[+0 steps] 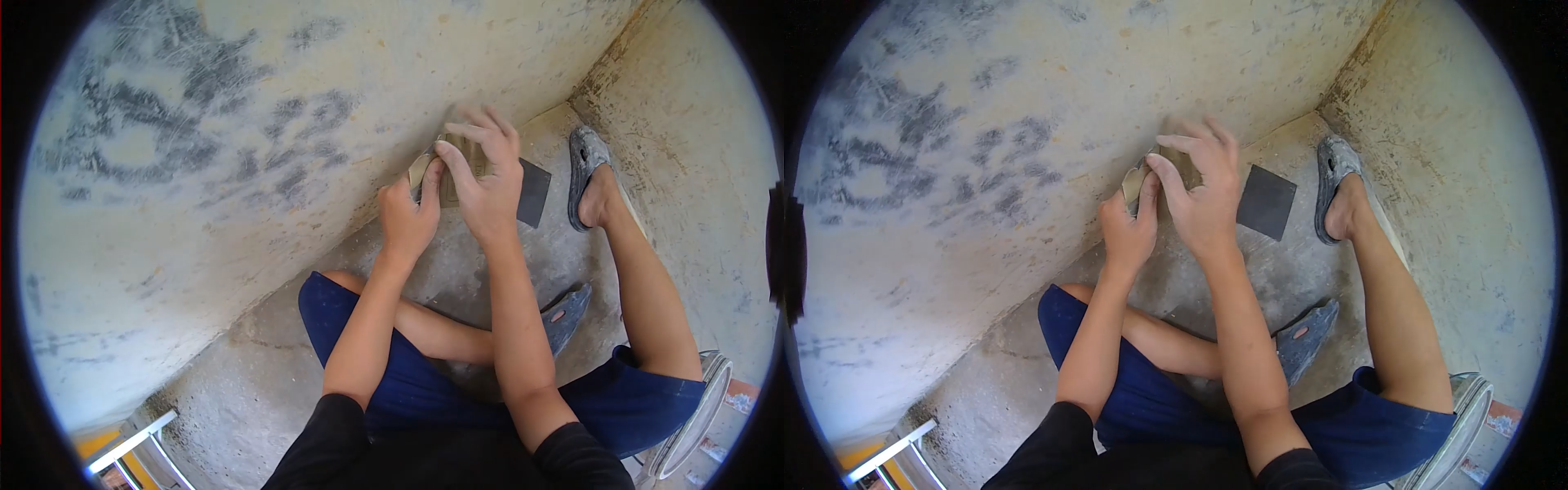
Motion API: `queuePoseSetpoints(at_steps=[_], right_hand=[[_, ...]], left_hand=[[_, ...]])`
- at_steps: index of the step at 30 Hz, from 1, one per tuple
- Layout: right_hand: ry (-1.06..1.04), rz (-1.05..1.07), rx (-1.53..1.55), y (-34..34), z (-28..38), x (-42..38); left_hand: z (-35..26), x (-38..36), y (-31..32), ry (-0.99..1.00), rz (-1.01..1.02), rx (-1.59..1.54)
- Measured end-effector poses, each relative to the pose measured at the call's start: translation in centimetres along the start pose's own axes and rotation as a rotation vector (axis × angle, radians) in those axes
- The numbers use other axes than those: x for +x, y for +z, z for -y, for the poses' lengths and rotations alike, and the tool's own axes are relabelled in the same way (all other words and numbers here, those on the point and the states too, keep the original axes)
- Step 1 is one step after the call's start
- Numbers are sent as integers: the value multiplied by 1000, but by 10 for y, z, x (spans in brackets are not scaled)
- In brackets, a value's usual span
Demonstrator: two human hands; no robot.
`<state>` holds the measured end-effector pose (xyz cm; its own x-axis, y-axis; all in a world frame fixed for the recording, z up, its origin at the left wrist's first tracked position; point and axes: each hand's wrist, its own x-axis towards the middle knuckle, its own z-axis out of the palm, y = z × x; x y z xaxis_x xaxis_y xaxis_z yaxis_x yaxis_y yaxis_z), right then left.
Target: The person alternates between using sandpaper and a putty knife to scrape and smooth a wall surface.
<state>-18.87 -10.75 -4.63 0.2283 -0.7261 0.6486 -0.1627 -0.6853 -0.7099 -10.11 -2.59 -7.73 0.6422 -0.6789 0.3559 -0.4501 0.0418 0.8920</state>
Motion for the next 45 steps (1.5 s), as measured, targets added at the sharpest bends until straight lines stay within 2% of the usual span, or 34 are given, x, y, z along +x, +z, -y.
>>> queuePoseSetpoints(at_steps=[2,4,8,10,12,13,15,19,24,28,33,35,37,41,43,45], right_hand=[[30,49,16,3,0,3],[60,103,33,5,0,5],[145,74,97,12,-7,5],[161,26,124,19,-10,2],[561,-21,667,25,-12,-1],[566,-19,665,24,-13,-2],[670,93,625,18,-17,-3],[645,96,700,19,-24,-7],[457,-135,644,36,-18,-4],[471,-170,622,46,-14,0],[519,-245,525,53,-11,0],[503,-245,505,55,-7,3],[443,-239,438,57,3,7],[393,-209,368,51,-10,7],[561,-187,497,49,-19,8],[524,-182,487,52,-7,6]], left_hand=[[4,4,-1,-2,39,22],[11,5,-2,145,-25,102],[11,4,4,103,-117,178],[11,10,8,389,-385,293],[10,12,6,459,-403,332],[9,12,4,525,-426,378],[9,13,-2,533,-407,393],[10,12,-5,607,-416,481],[-9,13,3,556,-545,569],[-15,12,1,454,-527,660],[-4,15,1,458,-564,740],[-7,15,-2,461,-565,742],[-10,16,-7,434,-662,676],[-7,18,-3,468,-626,669],[-6,18,2,470,-531,706],[-11,23,-6,484,-593,697]])
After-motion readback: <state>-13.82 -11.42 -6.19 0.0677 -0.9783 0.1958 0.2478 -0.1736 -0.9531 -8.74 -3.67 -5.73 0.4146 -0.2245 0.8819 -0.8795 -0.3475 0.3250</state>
